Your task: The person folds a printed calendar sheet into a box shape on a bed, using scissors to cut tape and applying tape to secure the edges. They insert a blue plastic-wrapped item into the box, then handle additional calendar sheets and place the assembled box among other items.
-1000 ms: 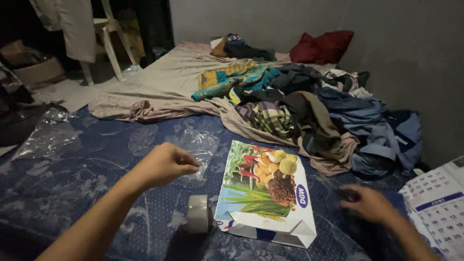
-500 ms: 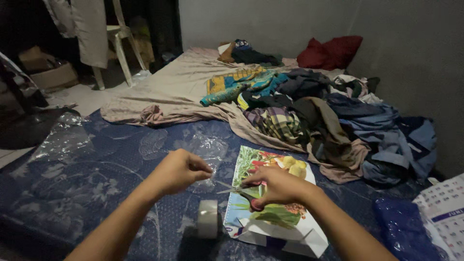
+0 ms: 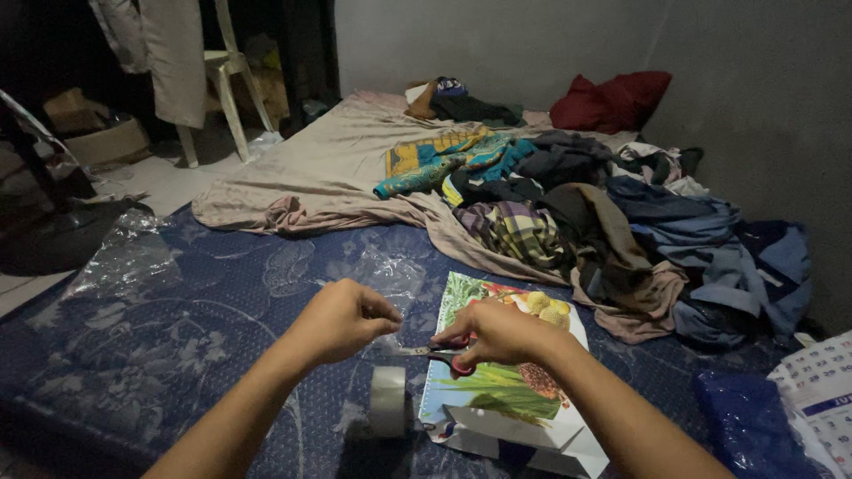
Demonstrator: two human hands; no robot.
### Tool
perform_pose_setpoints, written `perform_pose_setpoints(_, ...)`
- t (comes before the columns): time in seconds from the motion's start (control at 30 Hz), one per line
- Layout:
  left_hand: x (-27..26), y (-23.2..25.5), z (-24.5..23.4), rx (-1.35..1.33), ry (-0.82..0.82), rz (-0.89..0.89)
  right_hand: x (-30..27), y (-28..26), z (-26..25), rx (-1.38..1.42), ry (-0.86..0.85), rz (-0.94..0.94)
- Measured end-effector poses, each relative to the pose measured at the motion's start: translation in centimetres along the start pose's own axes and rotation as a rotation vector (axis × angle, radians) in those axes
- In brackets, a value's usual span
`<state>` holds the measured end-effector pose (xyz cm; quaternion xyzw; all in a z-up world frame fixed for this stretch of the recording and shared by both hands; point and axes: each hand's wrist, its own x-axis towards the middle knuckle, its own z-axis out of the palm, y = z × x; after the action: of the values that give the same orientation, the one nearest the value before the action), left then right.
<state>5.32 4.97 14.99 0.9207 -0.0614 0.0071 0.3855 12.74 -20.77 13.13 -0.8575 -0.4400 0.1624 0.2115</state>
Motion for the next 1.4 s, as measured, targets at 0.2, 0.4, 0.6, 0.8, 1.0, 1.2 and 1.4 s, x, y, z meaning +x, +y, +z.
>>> perform_pose_setpoints(0.2, 0.2, -0.3, 0.3, 0.025, 0.026, 0.021, 0.2, 0.8, -0.3, 0.168, -0.091, 0.049)
perform_pose_setpoints(0.4, 0.4, -0.7, 0.8, -0.019, 0.066, 0.043, 0.0, 0.2, -0.5, 0.067, -0.052, 0.049)
perform_pose_setpoints(0.6, 0.5, -0.4, 0.8, 0.007, 0.087, 0.029, 0.2, -0.4, -0.3, 0.091, -0.015, 0.021)
perform_pose_setpoints(0.8, -0.4, -0.7, -0.5, 0.083, 0.136, 0.034, 1.0, -1.3, -0.5, 0.156, -0.082, 0.053)
perform_pose_setpoints(1.0, -0.5, -0.9, -0.4, -0.002, 0.130, -0.005, 1.3, -1.5, -0.4, 0.113, -0.039, 0.021)
perform_pose_setpoints(1.2, -0.3, -0.9, -0.8, 0.055, 0.189, 0.066, 2.2, -1.7, -0.3, 0.075, -0.005, -0.023)
perform_pose_setpoints(1.4, -0.6, -1.4, -1.1, 0.040, 0.207, 0.073, 2.3, -2.1, -0.2, 0.226, -0.031, 0.017)
